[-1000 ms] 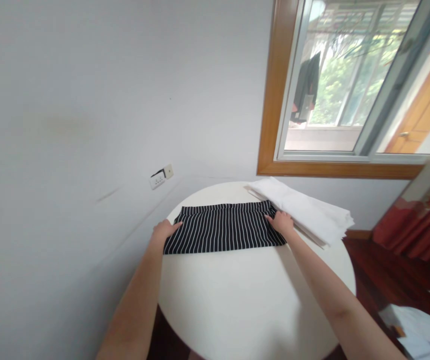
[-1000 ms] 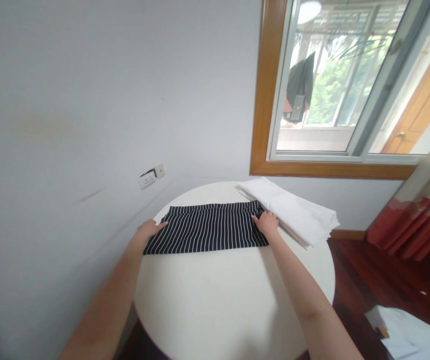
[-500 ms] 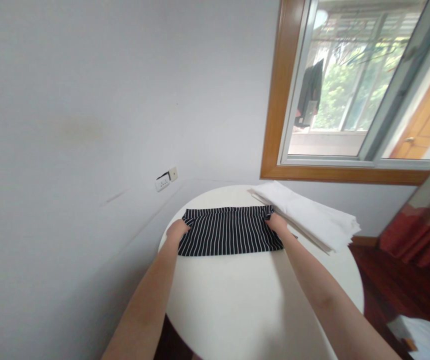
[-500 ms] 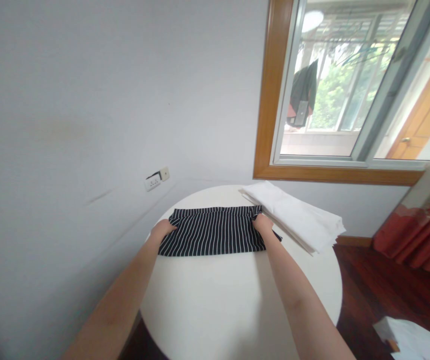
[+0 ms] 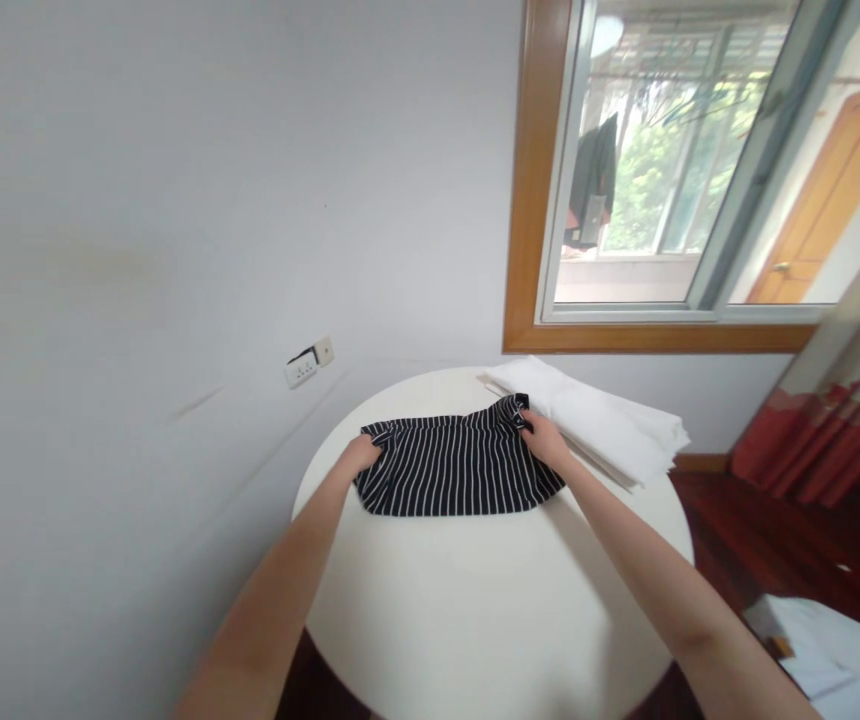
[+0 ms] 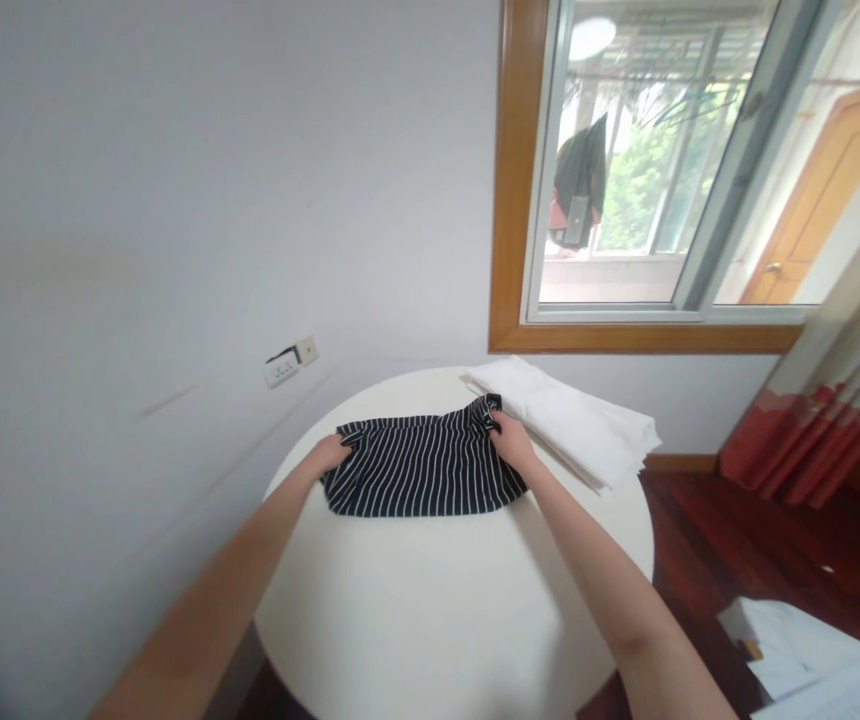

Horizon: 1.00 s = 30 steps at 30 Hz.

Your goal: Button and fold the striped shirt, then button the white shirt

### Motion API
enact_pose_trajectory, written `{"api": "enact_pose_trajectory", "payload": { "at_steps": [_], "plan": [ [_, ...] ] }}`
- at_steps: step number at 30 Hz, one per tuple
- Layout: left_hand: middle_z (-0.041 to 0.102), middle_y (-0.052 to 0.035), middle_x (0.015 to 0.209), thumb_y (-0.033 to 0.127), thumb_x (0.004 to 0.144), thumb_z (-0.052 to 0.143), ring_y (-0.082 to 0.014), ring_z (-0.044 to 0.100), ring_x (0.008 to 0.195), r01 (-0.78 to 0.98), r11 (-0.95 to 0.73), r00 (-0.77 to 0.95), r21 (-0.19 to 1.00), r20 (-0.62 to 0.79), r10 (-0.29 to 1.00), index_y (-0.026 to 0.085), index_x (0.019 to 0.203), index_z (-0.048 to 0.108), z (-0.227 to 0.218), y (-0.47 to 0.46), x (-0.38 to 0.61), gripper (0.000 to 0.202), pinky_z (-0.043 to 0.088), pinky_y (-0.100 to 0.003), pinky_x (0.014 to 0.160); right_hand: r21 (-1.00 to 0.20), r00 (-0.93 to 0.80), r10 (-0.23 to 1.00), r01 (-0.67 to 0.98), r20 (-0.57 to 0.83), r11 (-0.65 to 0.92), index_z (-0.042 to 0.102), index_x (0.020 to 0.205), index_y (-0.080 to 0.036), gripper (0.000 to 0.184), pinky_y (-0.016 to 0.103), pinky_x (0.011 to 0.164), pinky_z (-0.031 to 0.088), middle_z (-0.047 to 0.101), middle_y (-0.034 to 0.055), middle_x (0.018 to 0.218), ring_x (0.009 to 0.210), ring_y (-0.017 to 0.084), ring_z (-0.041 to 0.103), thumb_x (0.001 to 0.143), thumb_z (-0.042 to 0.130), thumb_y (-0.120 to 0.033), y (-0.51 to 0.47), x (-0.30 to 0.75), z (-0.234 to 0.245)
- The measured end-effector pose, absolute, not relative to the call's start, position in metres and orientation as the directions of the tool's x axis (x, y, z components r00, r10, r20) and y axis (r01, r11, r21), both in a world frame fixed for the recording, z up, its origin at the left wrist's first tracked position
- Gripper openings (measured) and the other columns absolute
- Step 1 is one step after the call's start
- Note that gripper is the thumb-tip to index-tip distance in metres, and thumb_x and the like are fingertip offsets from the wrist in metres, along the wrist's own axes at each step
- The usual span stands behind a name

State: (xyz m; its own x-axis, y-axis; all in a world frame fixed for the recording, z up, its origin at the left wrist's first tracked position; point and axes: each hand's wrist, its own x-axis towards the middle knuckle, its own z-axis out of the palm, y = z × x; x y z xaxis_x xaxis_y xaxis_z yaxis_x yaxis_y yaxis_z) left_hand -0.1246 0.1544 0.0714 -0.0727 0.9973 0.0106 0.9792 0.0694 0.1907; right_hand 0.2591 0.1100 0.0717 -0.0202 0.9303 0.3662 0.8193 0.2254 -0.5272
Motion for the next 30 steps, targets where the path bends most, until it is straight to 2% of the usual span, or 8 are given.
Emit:
{"api": "enact_pose_trajectory", "payload": {
  "at_steps": [4, 8, 13, 18, 21, 23, 27, 30],
  "plan": [
    [0.067, -0.0091, 0.108, 0.029, 0.079, 0.045, -0.0212, 0.061, 0.101, 0.974, -0.049, 0.04, 0.22, 0.043, 0.998, 0.016, 0.099, 0.065, 0.084, 0.14, -0.112, 0.031, 0.045, -0.026, 0.086, -0.617, -0.073, 0.908, 0.71, 0.413, 0.338, 0.059, 0.118, -0.021, 0.042, 0.035, 0.1, 0.039, 0.062, 0.0036, 0.12, 0.112, 0.02, 0.056, 0.079, 0.048, -0.014, 0.079, 0.287, 0.084],
    [0.067, -0.0037, 0.109, 0.034, 0.079, 0.044, -0.0205, 0.06, 0.102, 0.904, -0.219, 0.209, 0.367, 0.066, 0.976, 0.02, 0.1, 0.065, 0.091, 0.115, -0.098, 0.033, 0.044, -0.026, 0.09, -0.717, -0.091, 0.904, 0.578, 0.418, 0.39, 0.061, 0.118, -0.023, 0.041, 0.035, 0.101, 0.038, 0.063, 0.0012, 0.118, 0.11, 0.02, 0.057, 0.078, 0.05, -0.018, 0.035, 0.317, 0.092],
    [0.065, 0.0012, 0.112, 0.034, 0.077, 0.044, -0.0201, 0.057, 0.106, 0.833, -0.291, 0.327, 0.471, 0.004, 0.945, 0.024, 0.102, 0.064, 0.105, 0.095, -0.071, 0.033, 0.041, -0.025, 0.095, -0.833, -0.055, 0.938, 0.445, 0.341, 0.329, 0.062, 0.117, -0.023, 0.039, 0.04, 0.101, 0.038, 0.065, 0.0018, 0.113, 0.107, 0.022, 0.058, 0.079, 0.054, -0.03, -0.006, 0.349, 0.102],
    [0.061, 0.0048, 0.12, 0.037, 0.079, 0.045, -0.0203, 0.052, 0.114, 0.798, -0.338, 0.387, 0.498, 0.005, 0.922, 0.027, 0.111, 0.061, 0.146, 0.108, -0.033, 0.037, 0.036, -0.025, 0.1, -0.904, 0.022, 0.95, 0.317, 0.31, 0.287, 0.063, 0.115, -0.023, 0.041, 0.041, 0.098, 0.041, 0.067, 0.003, 0.108, 0.103, 0.023, 0.059, 0.077, 0.06, -0.039, -0.017, 0.372, 0.124],
    [0.061, 0.0048, 0.12, 0.038, 0.081, 0.044, -0.0202, 0.051, 0.114, 0.796, -0.392, 0.426, 0.462, 0.033, 0.904, 0.026, 0.113, 0.06, 0.175, 0.136, -0.006, 0.038, 0.037, -0.026, 0.099, -0.905, 0.108, 0.922, 0.265, 0.371, 0.333, 0.063, 0.113, -0.023, 0.043, 0.041, 0.098, 0.04, 0.067, 0.0033, 0.109, 0.105, 0.023, 0.058, 0.075, 0.064, -0.041, -0.013, 0.386, 0.139],
    [0.062, 0.0043, 0.118, 0.036, 0.083, 0.042, -0.0193, 0.054, 0.11, 0.772, -0.487, 0.491, 0.408, 0.102, 0.865, 0.024, 0.112, 0.059, 0.193, 0.162, 0.016, 0.037, 0.038, -0.025, 0.096, -0.9, 0.181, 0.894, 0.241, 0.41, 0.364, 0.063, 0.114, -0.023, 0.043, 0.04, 0.097, 0.041, 0.066, 0.0032, 0.11, 0.107, 0.023, 0.057, 0.075, 0.064, -0.041, -0.005, 0.398, 0.145],
    [0.064, -0.0013, 0.113, 0.03, 0.086, 0.038, -0.0182, 0.057, 0.104, 0.788, -0.578, 0.512, 0.213, 0.296, 0.807, 0.019, 0.109, 0.059, 0.229, 0.224, 0.073, 0.033, 0.041, -0.025, 0.091, -0.876, 0.329, 0.813, 0.235, 0.48, 0.422, 0.062, 0.113, -0.024, 0.04, 0.038, 0.096, 0.042, 0.065, 0.0029, 0.113, 0.109, 0.022, 0.056, 0.077, 0.062, -0.04, 0.023, 0.424, 0.15],
    [0.064, -0.0075, 0.111, 0.029, 0.087, 0.037, -0.023, 0.058, 0.102, 0.87, -0.493, 0.444, 0.023, 0.398, 0.802, 0.018, 0.112, 0.056, 0.251, 0.266, 0.121, 0.033, 0.043, -0.031, 0.086, -0.859, 0.445, 0.735, 0.257, 0.511, 0.442, 0.061, 0.113, -0.022, 0.041, 0.04, 0.095, 0.043, 0.064, 0.0037, 0.115, 0.108, 0.023, 0.057, 0.077, 0.06, -0.042, 0.05, 0.443, 0.147]
  ]
}}
